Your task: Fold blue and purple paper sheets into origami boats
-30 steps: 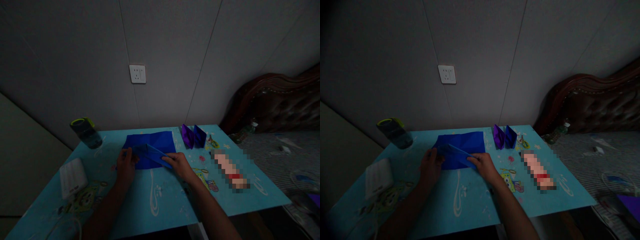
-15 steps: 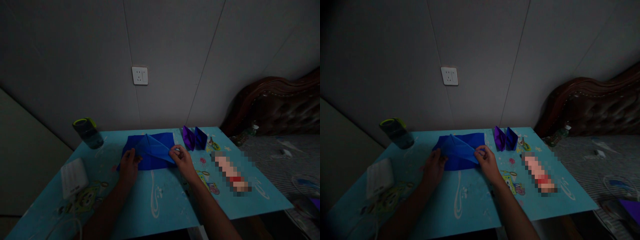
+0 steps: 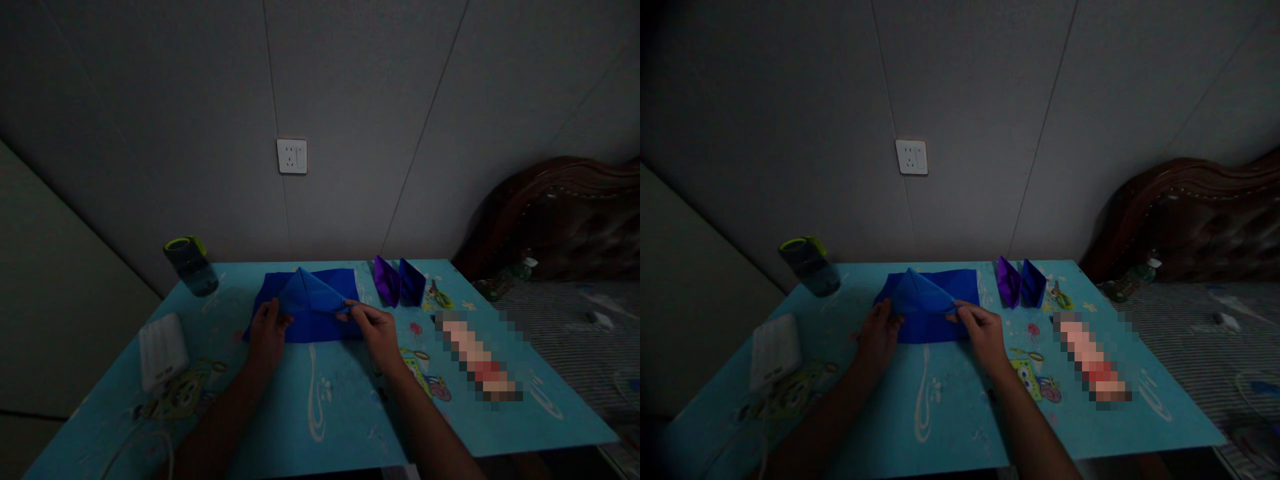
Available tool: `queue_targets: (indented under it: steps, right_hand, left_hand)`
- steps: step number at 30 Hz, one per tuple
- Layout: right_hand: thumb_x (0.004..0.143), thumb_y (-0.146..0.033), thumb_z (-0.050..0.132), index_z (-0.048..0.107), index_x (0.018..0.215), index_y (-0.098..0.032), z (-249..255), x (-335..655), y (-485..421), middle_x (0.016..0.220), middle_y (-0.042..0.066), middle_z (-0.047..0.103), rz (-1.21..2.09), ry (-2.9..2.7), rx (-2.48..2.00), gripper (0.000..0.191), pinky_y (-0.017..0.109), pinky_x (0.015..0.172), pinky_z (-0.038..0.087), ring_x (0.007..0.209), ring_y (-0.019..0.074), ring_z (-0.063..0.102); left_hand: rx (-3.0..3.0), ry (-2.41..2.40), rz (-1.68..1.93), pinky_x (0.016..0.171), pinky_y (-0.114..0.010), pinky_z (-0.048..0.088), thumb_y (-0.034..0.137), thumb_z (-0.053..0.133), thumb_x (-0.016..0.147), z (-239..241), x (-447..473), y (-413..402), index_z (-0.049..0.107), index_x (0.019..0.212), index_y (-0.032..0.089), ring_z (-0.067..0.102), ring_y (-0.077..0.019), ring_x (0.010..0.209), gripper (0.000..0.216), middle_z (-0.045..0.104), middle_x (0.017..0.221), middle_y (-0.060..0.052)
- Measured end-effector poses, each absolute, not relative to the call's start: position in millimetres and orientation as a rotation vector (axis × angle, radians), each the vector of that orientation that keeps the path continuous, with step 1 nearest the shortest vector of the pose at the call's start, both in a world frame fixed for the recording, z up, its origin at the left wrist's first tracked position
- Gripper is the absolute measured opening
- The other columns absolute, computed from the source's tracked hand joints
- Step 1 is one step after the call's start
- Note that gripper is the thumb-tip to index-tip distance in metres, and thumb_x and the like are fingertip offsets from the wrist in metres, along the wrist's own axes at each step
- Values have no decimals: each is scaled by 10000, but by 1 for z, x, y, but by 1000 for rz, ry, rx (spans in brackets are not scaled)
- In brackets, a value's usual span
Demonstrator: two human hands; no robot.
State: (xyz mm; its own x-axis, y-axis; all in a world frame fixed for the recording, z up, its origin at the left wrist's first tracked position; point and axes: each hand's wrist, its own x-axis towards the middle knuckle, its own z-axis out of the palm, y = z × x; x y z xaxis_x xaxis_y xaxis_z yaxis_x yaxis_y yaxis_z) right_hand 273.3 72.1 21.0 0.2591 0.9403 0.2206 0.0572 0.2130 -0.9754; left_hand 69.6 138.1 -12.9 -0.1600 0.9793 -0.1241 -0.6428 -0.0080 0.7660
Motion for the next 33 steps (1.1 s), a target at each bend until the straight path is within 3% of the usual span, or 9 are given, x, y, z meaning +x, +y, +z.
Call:
queue_targets:
  steps: [5, 9, 12, 15, 18, 22, 27, 33]
  right_hand:
    - [864, -522, 604, 659, 732, -210, 23, 274, 74, 540, -4, 650, 641, -1038, -1300, 344, 301, 578, 449, 534, 183, 590]
    - [894, -516, 561, 614, 795, -210, 21, 272, 73, 535, -24, 597, 556, -1012, -1308, 326, 274, 521, 399, 510, 159, 540]
    - [880, -493, 594, 579, 965, -213, 17, 273, 75, 539, -48, 587, 592, -948, -1243, 293, 259, 503, 386, 494, 150, 545]
    - [845, -474, 644, 499, 1113, -227, 16, 277, 78, 501, -89, 563, 658, -860, -1154, 392, 241, 487, 376, 451, 140, 541]
    - [799, -492, 686, 548, 1044, -209, 16, 282, 82, 465, -91, 552, 683, -791, -1177, 400, 227, 464, 349, 421, 128, 521]
    - [816, -563, 636, 678, 937, -151, 14, 284, 85, 523, -20, 633, 742, -838, -1249, 431, 255, 541, 423, 495, 141, 565]
    - [797, -566, 673, 692, 1110, -159, 9, 281, 86, 729, 41, 738, 948, -959, -1178, 514, 312, 689, 503, 667, 189, 662]
    - [745, -533, 744, 682, 1140, -163, 2, 284, 87, 756, 29, 722, 975, -932, -1195, 545, 318, 723, 504, 726, 196, 656]
  left_hand:
    - [673, 825, 1487, 454, -181, 450, 426, 850, 645, -11, 73, 130, 510, 709, 190, 593, -93, 438, 419, 549, 519, 90]
    - [755, 818, 1458, 469, -189, 456, 429, 822, 687, -12, 73, 128, 516, 731, 196, 601, -101, 443, 388, 556, 511, 84]
    - [844, 823, 1430, 469, -194, 457, 420, 801, 713, -12, 71, 128, 544, 792, 198, 613, -112, 462, 348, 580, 523, 75]
    - [1000, 882, 1376, 476, -218, 479, 421, 794, 708, -10, 69, 128, 564, 821, 190, 633, -136, 479, 345, 634, 563, 45]
    - [1139, 928, 1286, 492, -240, 505, 425, 772, 717, -8, 68, 127, 587, 845, 176, 648, -152, 495, 336, 669, 593, 20]
    - [1129, 942, 1317, 466, -231, 486, 455, 737, 738, -10, 69, 128, 584, 860, 168, 629, -140, 482, 347, 653, 588, 24]
    - [991, 973, 1436, 476, -212, 468, 456, 744, 736, -17, 66, 134, 564, 893, 176, 611, -111, 470, 368, 614, 606, 58]
    - [1129, 1000, 1468, 520, -221, 474, 437, 677, 813, -15, 66, 128, 544, 927, 185, 617, -112, 498, 307, 636, 638, 49]
